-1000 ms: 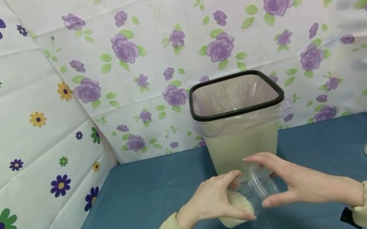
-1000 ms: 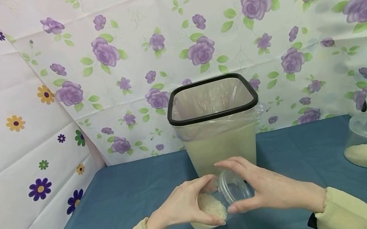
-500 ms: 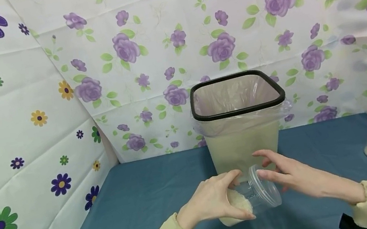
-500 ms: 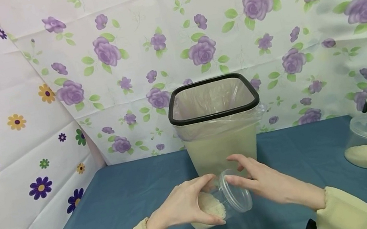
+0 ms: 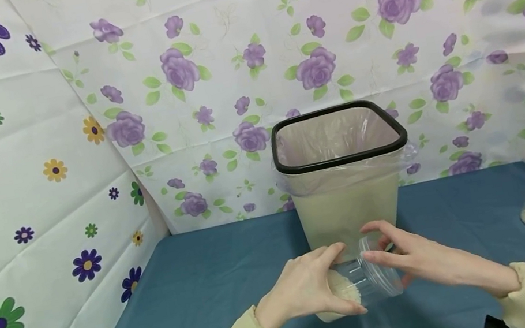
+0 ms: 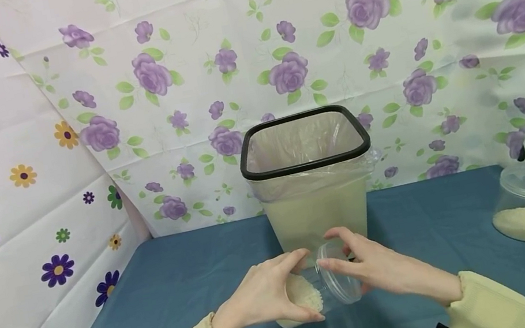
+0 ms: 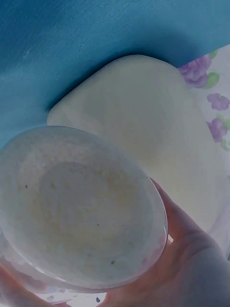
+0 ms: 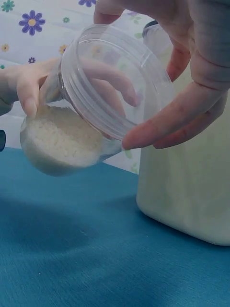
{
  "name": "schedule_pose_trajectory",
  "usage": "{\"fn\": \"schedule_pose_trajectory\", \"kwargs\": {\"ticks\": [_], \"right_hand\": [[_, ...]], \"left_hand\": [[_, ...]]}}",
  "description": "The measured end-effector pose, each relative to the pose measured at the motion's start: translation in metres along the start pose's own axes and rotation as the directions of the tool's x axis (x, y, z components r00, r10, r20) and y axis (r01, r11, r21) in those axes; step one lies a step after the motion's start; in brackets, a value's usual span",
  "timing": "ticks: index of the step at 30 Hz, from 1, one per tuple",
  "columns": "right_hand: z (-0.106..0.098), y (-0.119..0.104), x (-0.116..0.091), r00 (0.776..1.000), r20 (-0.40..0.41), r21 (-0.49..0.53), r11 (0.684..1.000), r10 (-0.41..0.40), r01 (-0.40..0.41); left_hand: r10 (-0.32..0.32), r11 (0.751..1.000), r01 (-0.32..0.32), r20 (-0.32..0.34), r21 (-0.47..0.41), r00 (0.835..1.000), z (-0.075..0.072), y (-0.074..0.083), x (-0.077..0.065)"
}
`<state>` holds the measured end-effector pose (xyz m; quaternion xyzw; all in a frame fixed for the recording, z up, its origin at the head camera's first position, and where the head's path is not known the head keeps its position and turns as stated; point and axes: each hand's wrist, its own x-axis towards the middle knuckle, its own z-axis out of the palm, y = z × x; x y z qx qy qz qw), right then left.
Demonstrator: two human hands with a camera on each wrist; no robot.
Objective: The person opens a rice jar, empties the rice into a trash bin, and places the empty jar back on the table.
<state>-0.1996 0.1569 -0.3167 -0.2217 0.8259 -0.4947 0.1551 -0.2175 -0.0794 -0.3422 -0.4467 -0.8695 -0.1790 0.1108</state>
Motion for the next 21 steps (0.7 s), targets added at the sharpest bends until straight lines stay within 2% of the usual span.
{"fn": "schedule_pose_trajectory", "kwargs": {"ticks": [12, 19, 21], "right_hand": [[0.0007, 0.0009, -0.0014, 0.999, -0.019, -0.045, 0.999, -0.031, 0.031], [0.0021, 0.0005, -0.0032, 0.993, -0.056, -0.178, 0.98, -0.1, 0.089], [0.0022, 0.0011, -0.0038, 0.991, -0.054, -0.186, 0.977, -0.119, 0.107]], "left_hand": [[-0.011, 0.999, 0.012, 0.016, -0.039, 1.0, 0.0012, -0.0015, -0.0003], [-0.024, 0.996, 0.028, 0.041, -0.086, 0.999, 0.0002, -0.0022, 0.0002], [-0.024, 0.995, 0.028, 0.045, -0.095, 0.999, -0.0003, -0.0027, 0.0003]]}}
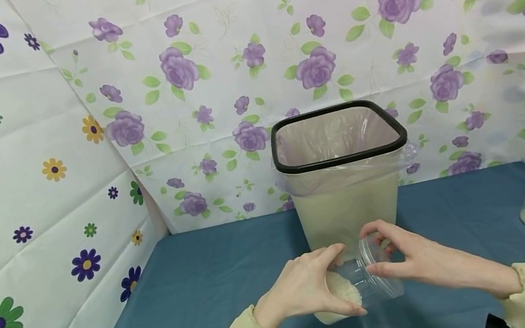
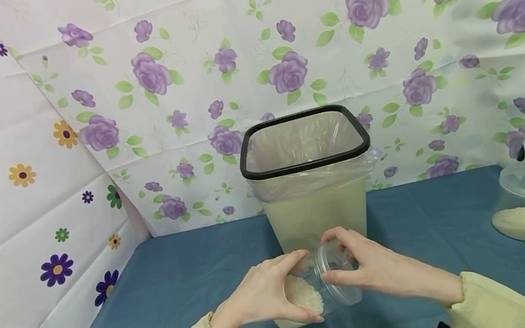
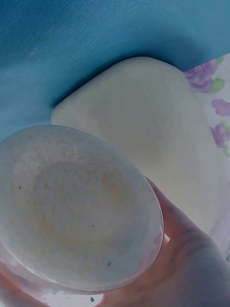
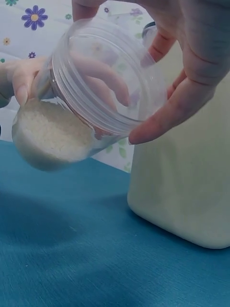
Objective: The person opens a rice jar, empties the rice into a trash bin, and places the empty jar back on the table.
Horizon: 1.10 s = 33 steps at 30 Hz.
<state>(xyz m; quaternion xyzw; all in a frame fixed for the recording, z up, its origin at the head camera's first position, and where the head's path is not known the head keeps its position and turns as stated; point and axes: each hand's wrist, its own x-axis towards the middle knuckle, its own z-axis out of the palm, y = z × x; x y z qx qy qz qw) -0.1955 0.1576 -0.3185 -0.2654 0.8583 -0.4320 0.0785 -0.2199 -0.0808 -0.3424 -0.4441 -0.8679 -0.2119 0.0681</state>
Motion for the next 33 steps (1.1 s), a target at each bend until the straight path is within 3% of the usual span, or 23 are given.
{"fn": "schedule_pose_trajectory", "kwargs": {"ticks": [18, 25, 29, 33], "right_hand": [[-0.0015, 0.0042, -0.0013, 0.992, 0.024, 0.028, 0.992, -0.125, 0.124], [-0.0017, 0.0046, -0.0011, 0.989, 0.024, 0.013, 0.989, -0.146, 0.146], [-0.0012, 0.0027, -0.0014, 0.992, 0.016, 0.029, 0.992, -0.122, 0.122], [-0.0025, -0.0009, 0.0003, 0.999, -0.001, 0.038, 0.998, -0.041, 0.041]], "left_hand": [[0.015, 0.999, -0.015, 0.01, -0.043, 1.0, -0.0022, -0.0024, -0.0006], [-0.017, 0.998, 0.018, 0.027, -0.056, 0.999, -0.0034, -0.0022, -0.0014], [-0.025, 0.998, 0.027, 0.029, -0.05, 0.999, -0.0034, -0.0019, -0.0011], [-0.025, 0.999, 0.026, 0.027, -0.032, 0.999, -0.003, -0.0012, -0.0008]]}}
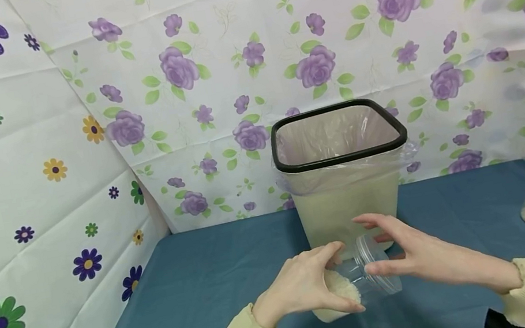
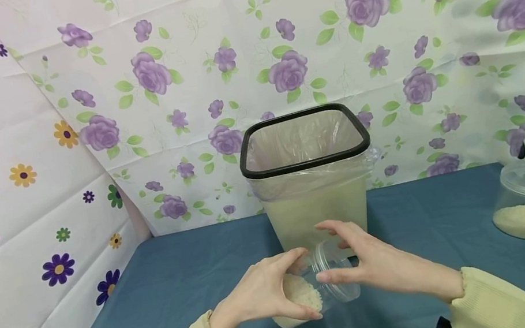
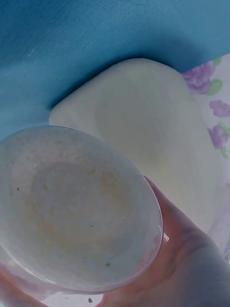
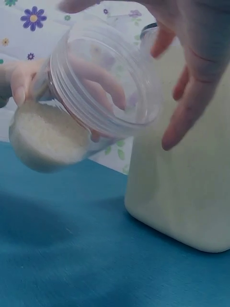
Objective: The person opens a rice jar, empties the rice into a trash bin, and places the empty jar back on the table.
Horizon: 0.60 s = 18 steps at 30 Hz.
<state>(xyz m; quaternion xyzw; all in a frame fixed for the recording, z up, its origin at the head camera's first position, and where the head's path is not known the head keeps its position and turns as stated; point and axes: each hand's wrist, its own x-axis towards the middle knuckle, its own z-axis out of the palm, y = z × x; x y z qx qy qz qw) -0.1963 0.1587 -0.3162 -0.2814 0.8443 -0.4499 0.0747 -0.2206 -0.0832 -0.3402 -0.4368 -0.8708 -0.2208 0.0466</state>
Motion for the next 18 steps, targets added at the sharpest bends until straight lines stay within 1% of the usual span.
{"fn": "schedule_pose_trajectory", "kwargs": {"ticks": [4, 7, 12, 18], "right_hand": [[-0.0034, -0.0023, 0.003, 0.993, 0.02, 0.071, 0.991, 0.115, -0.116], [-0.0051, -0.0016, 0.0044, 0.98, 0.054, 0.157, 0.967, 0.192, -0.198], [-0.0067, -0.0001, 0.0047, 0.964, 0.108, 0.25, 0.931, 0.245, -0.265], [-0.0054, -0.0004, 0.0043, 0.947, 0.125, 0.285, 0.904, 0.295, -0.319]], "left_hand": [[0.003, 1.0, -0.003, -0.013, 0.024, 1.0, 0.0009, 0.0003, 0.0005], [0.008, 0.999, -0.007, -0.02, 0.036, 1.0, 0.0015, 0.0004, 0.0008], [0.006, 0.999, -0.005, -0.016, 0.045, 1.0, 0.0011, 0.0014, 0.0014], [0.006, 0.998, -0.004, -0.022, 0.069, 1.0, 0.0006, 0.0027, 0.0022]]}}
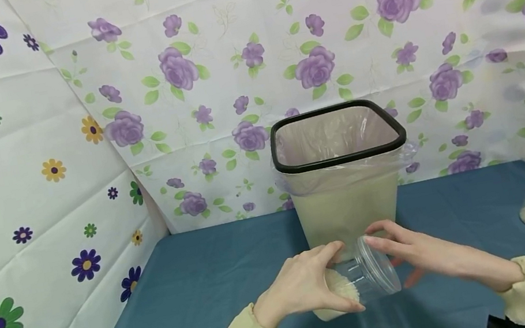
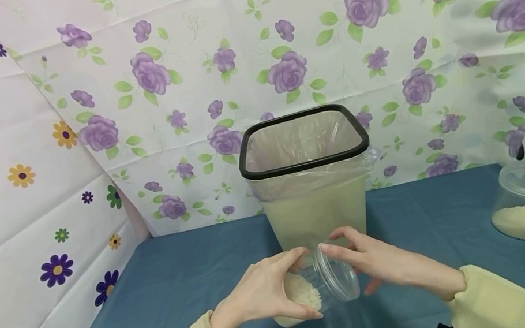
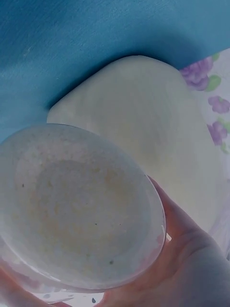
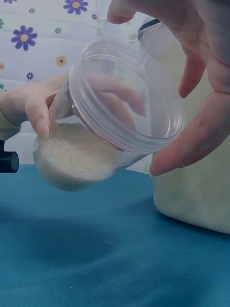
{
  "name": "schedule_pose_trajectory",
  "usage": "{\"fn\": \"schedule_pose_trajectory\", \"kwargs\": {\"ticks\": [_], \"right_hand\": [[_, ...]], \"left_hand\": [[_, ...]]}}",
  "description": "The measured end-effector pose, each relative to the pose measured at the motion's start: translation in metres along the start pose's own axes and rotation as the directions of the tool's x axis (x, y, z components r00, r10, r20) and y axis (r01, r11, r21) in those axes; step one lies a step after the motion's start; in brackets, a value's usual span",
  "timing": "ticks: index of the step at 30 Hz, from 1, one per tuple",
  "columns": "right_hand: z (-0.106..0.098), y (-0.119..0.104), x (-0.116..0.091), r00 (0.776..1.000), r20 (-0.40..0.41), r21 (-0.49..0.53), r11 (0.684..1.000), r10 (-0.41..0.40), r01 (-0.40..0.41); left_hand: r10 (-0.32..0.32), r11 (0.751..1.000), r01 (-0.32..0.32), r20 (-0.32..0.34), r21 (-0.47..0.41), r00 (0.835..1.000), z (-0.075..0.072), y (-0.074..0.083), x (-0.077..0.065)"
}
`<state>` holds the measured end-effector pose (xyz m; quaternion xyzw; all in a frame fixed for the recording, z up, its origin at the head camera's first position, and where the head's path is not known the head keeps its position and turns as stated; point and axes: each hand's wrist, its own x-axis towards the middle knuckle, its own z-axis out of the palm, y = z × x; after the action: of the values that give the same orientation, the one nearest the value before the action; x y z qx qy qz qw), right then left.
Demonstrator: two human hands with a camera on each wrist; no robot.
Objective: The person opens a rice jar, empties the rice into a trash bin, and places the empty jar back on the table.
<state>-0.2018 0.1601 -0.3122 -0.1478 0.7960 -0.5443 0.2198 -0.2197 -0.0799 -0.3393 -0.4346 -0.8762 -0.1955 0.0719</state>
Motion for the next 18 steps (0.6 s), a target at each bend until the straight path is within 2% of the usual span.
{"fn": "schedule_pose_trajectory", "kwargs": {"ticks": [18], "right_hand": [[0.0038, 0.0027, 0.0007, 0.998, 0.013, -0.014, 0.998, -0.057, 0.057]], "left_hand": [[0.001, 1.0, -0.001, 0.008, 0.009, 1.0, 0.0015, -0.0016, 0.0]]}}
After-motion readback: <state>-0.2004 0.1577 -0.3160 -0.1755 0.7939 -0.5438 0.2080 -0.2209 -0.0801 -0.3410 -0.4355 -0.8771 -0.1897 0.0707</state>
